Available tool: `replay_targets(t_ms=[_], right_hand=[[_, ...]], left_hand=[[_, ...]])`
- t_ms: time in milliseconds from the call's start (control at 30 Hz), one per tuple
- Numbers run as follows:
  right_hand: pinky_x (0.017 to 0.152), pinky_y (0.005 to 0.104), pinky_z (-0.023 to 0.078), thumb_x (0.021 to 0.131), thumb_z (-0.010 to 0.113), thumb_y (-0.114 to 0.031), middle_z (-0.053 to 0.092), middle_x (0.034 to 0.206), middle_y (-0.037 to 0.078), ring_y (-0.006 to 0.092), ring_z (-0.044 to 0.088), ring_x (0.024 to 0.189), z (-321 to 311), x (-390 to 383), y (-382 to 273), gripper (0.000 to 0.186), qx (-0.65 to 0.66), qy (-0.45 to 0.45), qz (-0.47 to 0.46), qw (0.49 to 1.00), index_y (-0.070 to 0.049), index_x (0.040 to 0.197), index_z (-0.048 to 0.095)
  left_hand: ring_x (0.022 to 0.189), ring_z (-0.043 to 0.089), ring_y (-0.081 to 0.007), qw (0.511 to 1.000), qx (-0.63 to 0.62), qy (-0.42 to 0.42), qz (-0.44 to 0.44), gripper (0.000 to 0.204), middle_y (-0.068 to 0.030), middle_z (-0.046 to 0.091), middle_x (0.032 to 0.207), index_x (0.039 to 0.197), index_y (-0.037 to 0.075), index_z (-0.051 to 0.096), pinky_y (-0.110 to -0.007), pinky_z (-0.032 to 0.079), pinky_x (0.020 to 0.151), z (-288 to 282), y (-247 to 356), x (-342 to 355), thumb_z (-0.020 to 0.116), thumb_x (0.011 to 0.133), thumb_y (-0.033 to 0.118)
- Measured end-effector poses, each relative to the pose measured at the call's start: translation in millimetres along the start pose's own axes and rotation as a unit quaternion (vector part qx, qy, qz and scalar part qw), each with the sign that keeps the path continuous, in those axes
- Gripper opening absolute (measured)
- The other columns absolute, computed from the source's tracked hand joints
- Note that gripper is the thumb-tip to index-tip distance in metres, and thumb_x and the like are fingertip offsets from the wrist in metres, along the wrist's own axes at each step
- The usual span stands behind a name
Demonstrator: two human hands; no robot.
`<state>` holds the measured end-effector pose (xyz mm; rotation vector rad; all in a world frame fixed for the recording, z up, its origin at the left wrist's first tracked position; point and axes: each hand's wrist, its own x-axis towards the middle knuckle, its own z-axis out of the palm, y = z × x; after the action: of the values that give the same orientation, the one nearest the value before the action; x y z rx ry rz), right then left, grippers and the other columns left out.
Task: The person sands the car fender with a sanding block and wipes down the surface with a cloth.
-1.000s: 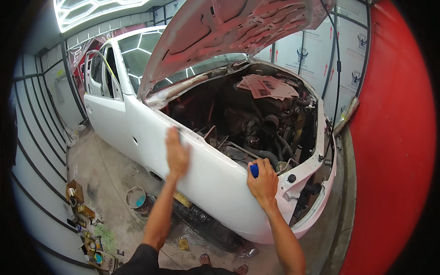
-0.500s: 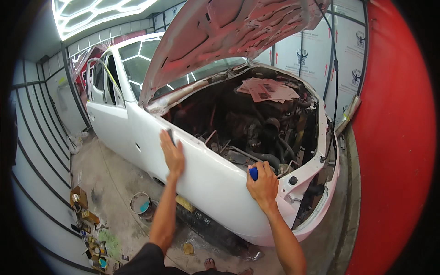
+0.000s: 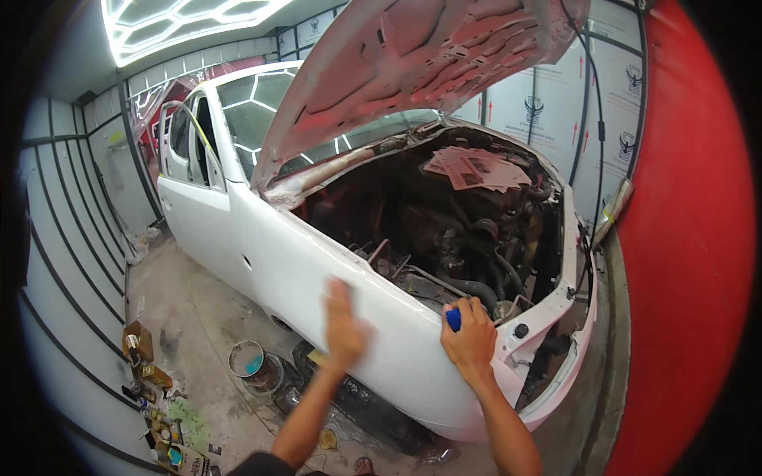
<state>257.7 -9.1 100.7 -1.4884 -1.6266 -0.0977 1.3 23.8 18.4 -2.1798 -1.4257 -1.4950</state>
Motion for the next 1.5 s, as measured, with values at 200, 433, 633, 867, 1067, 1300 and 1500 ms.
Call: replay_targets(t_ms=[200,433,633,867,1067,1300,1500], right_hand=[[0.07,0.0498,0.051,0.091,0.072,-0.02,0.063,0.093,0.013,0.0414,0.066,0.084,-4,-1,-4,0.016,0.002,0.0,-0.025,1.0,-0.006,0.092,0.065],[0.069,0.0504,0.05,0.091,0.072,-0.019,0.062,0.092,0.014,0.0421,0.066,0.081,-4,-1,0,0.016,-0.003,0.003,-0.026,1.0,-0.005,0.091,0.064],[0.069,0.0506,0.049,0.091,0.071,-0.016,0.063,0.092,0.014,0.0425,0.066,0.08,-2,1,-15,0.013,0.023,-0.008,-0.047,0.999,-0.005,0.092,0.064],[0.069,0.05,0.049,0.094,0.068,-0.016,0.064,0.093,0.015,0.0433,0.064,0.08,-8,6,-4,0.013,-0.019,-0.003,-0.024,1.0,-0.004,0.092,0.064],[0.068,0.0496,0.048,0.094,0.068,-0.015,0.063,0.09,0.016,0.0428,0.064,0.078,-2,0,-25,0.013,0.001,-0.025,-0.04,0.999,-0.003,0.09,0.064],[0.067,0.0501,0.047,0.095,0.066,-0.015,0.062,0.087,0.016,0.0433,0.062,0.076,-9,7,-5,0.014,-0.044,-0.001,-0.041,0.998,-0.003,0.089,0.063],[0.065,0.0502,0.045,0.095,0.065,-0.013,0.061,0.085,0.017,0.0444,0.061,0.075,-1,6,-20,0.012,-0.017,-0.01,-0.061,0.998,-0.003,0.088,0.063]], left_hand=[[0.16,0.01,-0.0407,0.993,0.045,0.076,-0.077,0.092,-0.0262,0.014,0.171,0.163,-0.006,0.016,-0.051,0.007,0.128,-30,-68,49,0.053,0.102,0.053],[0.16,0.009,-0.0413,1.0,0.014,-0.004,-0.025,0.104,-0.0274,0.014,0.17,0.163,-0.007,0.013,-0.054,0.006,0.128,7,25,2,0.063,0.095,0.053],[0.158,0.013,-0.0432,0.985,0.097,0.102,-0.099,0.083,-0.0288,0.018,0.169,0.162,-0.006,0.017,-0.054,0.009,0.128,-54,-92,94,0.051,0.105,0.043],[0.159,0.012,-0.042,0.999,0.031,-0.001,-0.023,0.101,-0.0279,0.017,0.17,0.162,-0.008,0.017,-0.054,0.01,0.128,2,-5,27,0.063,0.095,0.053],[0.159,0.013,-0.0422,0.973,0.071,0.156,-0.155,0.088,-0.029,0.016,0.169,0.162,-0.008,0.015,-0.053,0.01,0.128,-78,-156,108,0.047,0.105,0.051],[0.158,0.01,-0.0483,0.992,0.016,0.048,-0.119,0.102,-0.0334,0.01,0.169,0.162,-0.01,0.007,-0.059,0.011,0.126,0,-35,5,0.05,0.101,0.059],[0.159,0.01,-0.0418,0.98,0.069,0.115,-0.146,0.091,-0.0297,0.011,0.17,0.163,-0.008,0.008,-0.055,0.009,0.128,-55,-128,57,0.051,0.105,0.047]])
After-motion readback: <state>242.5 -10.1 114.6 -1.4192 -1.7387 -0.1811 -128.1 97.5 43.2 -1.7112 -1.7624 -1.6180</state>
